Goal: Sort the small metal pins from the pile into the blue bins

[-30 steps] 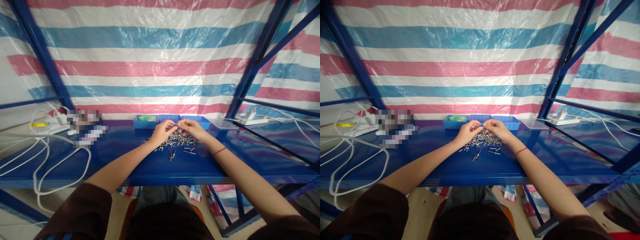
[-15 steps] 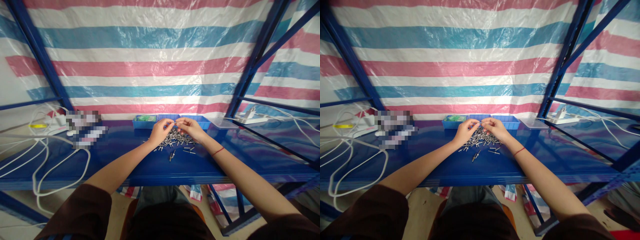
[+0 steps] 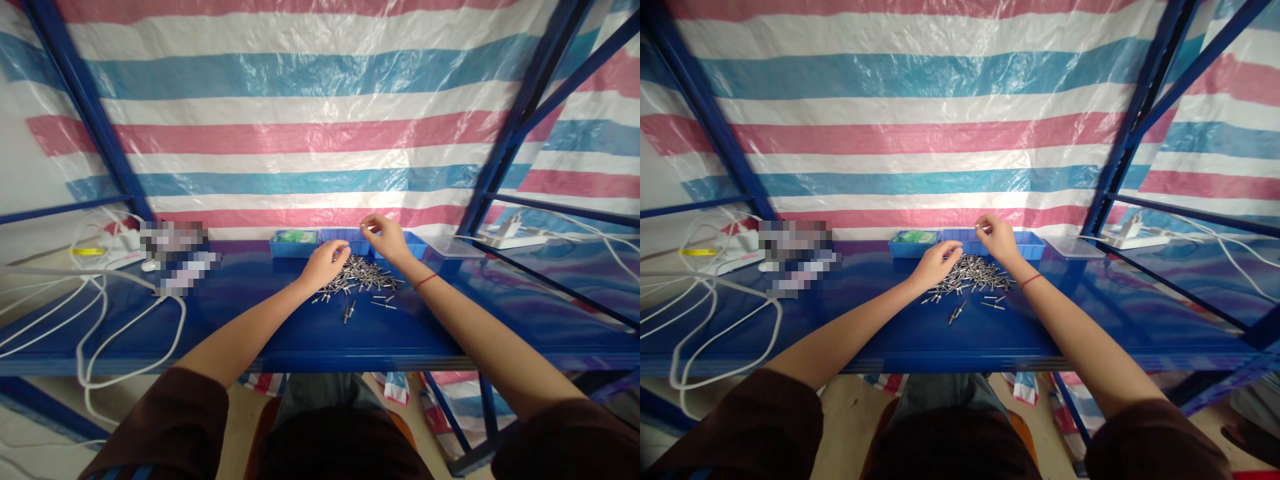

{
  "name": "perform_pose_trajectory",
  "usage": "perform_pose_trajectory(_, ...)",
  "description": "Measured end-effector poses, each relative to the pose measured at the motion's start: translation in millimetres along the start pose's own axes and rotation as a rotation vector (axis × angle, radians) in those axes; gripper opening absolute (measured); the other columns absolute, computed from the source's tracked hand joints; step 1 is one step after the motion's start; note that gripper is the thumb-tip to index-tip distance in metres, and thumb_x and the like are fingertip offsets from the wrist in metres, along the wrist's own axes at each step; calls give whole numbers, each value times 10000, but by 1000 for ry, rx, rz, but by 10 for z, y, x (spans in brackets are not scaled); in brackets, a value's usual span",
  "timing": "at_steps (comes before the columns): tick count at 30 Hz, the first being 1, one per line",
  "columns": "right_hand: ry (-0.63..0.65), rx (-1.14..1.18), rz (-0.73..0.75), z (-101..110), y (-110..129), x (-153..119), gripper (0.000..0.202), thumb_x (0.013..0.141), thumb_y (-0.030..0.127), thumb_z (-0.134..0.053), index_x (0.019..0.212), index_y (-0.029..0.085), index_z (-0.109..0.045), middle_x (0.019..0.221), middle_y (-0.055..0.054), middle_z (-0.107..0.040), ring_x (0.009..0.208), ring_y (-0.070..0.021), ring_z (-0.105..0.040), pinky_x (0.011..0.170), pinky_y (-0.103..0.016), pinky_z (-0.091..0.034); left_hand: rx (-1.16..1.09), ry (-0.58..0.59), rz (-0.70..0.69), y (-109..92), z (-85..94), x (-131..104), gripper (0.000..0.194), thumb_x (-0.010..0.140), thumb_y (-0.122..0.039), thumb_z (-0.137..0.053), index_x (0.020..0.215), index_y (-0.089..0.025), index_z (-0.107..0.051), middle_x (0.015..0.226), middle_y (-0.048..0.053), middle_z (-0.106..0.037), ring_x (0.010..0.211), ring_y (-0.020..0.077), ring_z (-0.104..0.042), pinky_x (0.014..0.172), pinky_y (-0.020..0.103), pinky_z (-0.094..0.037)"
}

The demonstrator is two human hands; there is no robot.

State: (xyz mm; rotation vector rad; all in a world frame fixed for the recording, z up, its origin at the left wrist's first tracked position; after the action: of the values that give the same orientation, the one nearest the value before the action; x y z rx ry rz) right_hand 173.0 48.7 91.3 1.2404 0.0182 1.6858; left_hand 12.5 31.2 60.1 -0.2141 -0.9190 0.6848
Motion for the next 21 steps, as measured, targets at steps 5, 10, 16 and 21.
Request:
perform_pose_trajectory(5, 165, -335, 61, -191, -76, 160, 293, 746, 210, -525, 1019, 144, -611, 971, -108, -672, 739, -195, -599, 735, -343, -446, 174, 493, -244, -280, -38, -101, 342, 848, -396, -470, 649, -165, -626, 645, 24, -619, 579, 117, -535, 586, 233, -383)
perform_pose_trajectory(10, 317, -437, 128, -35, -73, -39, 214, 732, 181, -498, 861, 162, -668, 814, -71, -683, 711, -184, -600, 687, -300, -436, 215, 766, -165, -515, -26, -328, 341, 736, -466, -598, 536, -189, -597, 488, -13, -576, 428, 99, -464, 483, 235, -298)
perform_pose_trajectory(16, 680, -474, -27, -10, -421, -346, 167, 688, 169, -565, 765, 199, -710, 799, -42, -715, 742, -198, -637, 687, -287, -451, 403, 797, -183, -617, -110, -434, 214, 762, -245, -586, 558, -188, -617, 556, 19, -626, 473, 138, -535, 503, 256, -352)
perform_pose_trajectory(21, 679, -510, -34, -95, -482, -385, 179, 696, 153, -561, 773, 179, -720, 818, -72, -714, 753, -219, -642, 675, -292, -454, 537, 612, -164, -530, -147, -353, 79, 772, -215, -607, 725, -157, -632, 754, 100, -673, 698, 227, -647, 632, 293, -453)
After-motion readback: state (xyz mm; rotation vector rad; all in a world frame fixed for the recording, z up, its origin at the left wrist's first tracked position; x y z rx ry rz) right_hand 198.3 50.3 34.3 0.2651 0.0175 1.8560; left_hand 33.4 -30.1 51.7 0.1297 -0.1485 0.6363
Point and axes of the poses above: each hand's wrist, its own x-axis towards the middle knuckle, its own z-axis out of the back of the hand, y = z × x, the point moved 6 cm from there along x, towards the middle knuckle
